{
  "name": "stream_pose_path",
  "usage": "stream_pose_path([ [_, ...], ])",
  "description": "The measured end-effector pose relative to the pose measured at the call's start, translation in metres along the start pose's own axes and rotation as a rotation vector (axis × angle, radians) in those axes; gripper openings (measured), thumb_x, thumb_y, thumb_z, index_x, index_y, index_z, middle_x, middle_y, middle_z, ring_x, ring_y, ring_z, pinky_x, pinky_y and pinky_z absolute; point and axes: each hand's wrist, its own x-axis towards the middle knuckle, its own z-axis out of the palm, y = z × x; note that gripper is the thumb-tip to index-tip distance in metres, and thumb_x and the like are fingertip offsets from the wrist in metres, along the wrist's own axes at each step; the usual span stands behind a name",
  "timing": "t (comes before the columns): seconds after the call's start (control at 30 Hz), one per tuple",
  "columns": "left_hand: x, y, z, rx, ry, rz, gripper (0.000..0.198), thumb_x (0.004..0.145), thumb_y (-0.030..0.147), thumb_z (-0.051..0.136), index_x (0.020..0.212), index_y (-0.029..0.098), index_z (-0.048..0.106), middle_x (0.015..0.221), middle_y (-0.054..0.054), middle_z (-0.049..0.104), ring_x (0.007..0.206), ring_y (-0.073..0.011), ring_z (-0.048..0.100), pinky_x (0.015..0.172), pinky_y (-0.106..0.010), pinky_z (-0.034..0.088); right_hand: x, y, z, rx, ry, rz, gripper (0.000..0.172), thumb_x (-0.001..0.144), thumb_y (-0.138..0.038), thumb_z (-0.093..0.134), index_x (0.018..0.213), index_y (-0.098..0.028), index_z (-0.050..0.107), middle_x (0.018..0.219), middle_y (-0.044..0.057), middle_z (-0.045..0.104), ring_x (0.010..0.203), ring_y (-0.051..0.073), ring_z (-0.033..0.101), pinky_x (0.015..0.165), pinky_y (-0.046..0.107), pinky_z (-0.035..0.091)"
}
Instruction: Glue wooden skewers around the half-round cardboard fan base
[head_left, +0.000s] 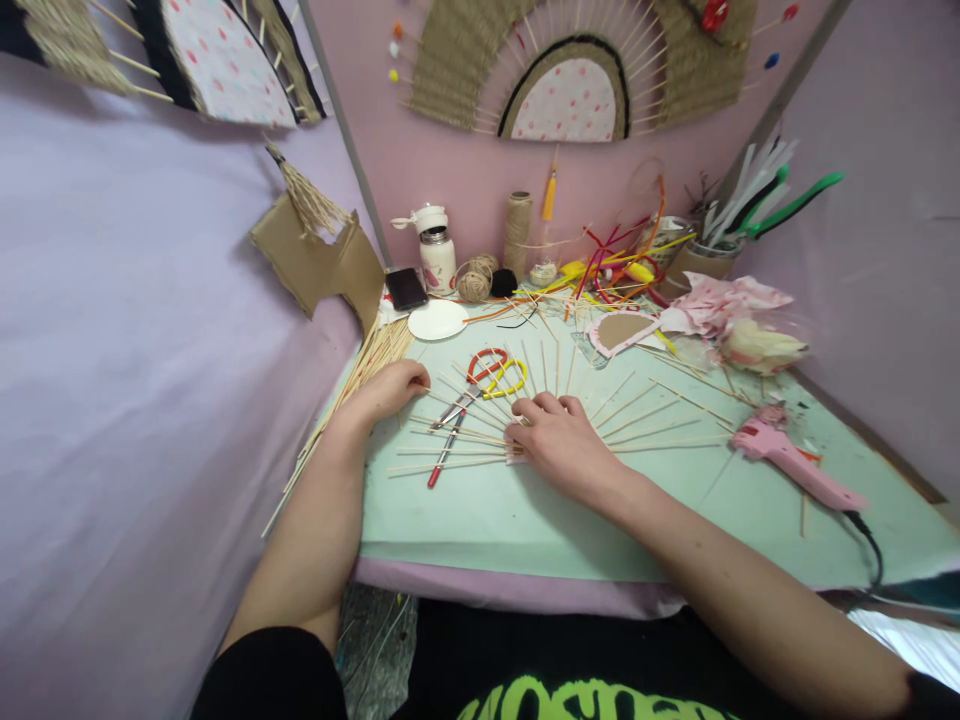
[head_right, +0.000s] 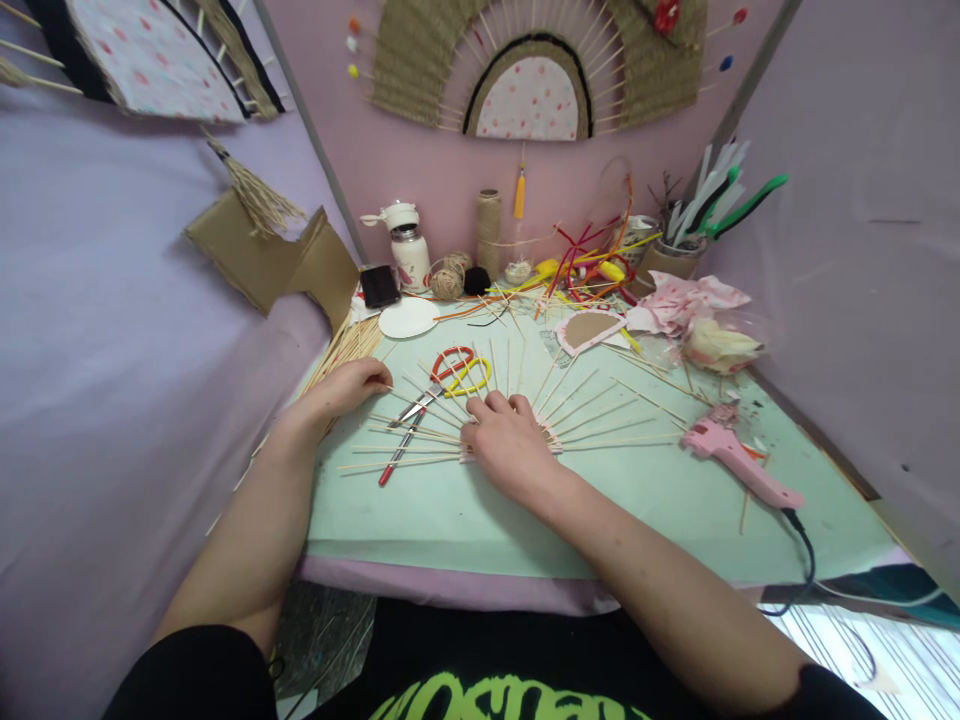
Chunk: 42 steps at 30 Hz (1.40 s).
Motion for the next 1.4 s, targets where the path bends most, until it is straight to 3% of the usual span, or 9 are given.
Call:
stream_pose_path([
  [0.9,-0.001,0.001,-0.001,0.011,-0.006,-0.002,0.014,0.078,0.024,0.055,0.082,0.018,0.067,0.09,-0.005,0.069,0.084,-0.0202,0.06,0.076,-0.029,0.045,0.0,-0.001,-0.003,-0.002,-0.024,0.004,0.017,0.092,-0.02,0.054,0.092,-0.024,0.07,0.117,0.007,0.061,0.106,0.024,0.045,0.081,0.038,0.027],
  [1.07,-0.002,0.007,-0.004,0.02,-0.01,-0.026,0.015,0.077,0.024,0.055,0.082,0.019,0.069,0.089,-0.005,0.07,0.084,-0.0204,0.061,0.077,-0.029,0.046,0.001,0.001,0.002,0.01,0.007,0.007,0.018,0.092,-0.019,0.053,0.093,-0.025,0.07,0.123,0.007,0.059,0.109,0.025,0.044,0.082,0.038,0.027],
  [1.27,-0.002,0.009,-0.006,0.01,-0.017,-0.048,0.013,0.077,0.021,0.057,0.083,0.019,0.068,0.092,-0.004,0.07,0.086,-0.0204,0.061,0.078,-0.029,0.045,-0.002,0.005,0.002,0.061,0.085,0.067,0.025,0.095,-0.016,0.046,0.11,-0.023,0.065,0.13,0.008,0.058,0.11,0.025,0.044,0.083,0.038,0.028],
  [1.4,-0.002,0.006,-0.004,0.012,-0.007,-0.043,0.014,0.077,0.021,0.057,0.087,0.019,0.068,0.093,-0.004,0.07,0.087,-0.0203,0.061,0.079,-0.029,0.046,-0.008,0.01,-0.002,0.076,0.089,0.119,0.026,0.094,-0.014,0.046,0.108,-0.022,0.066,0.13,0.007,0.059,0.11,0.025,0.044,0.083,0.039,0.028],
])
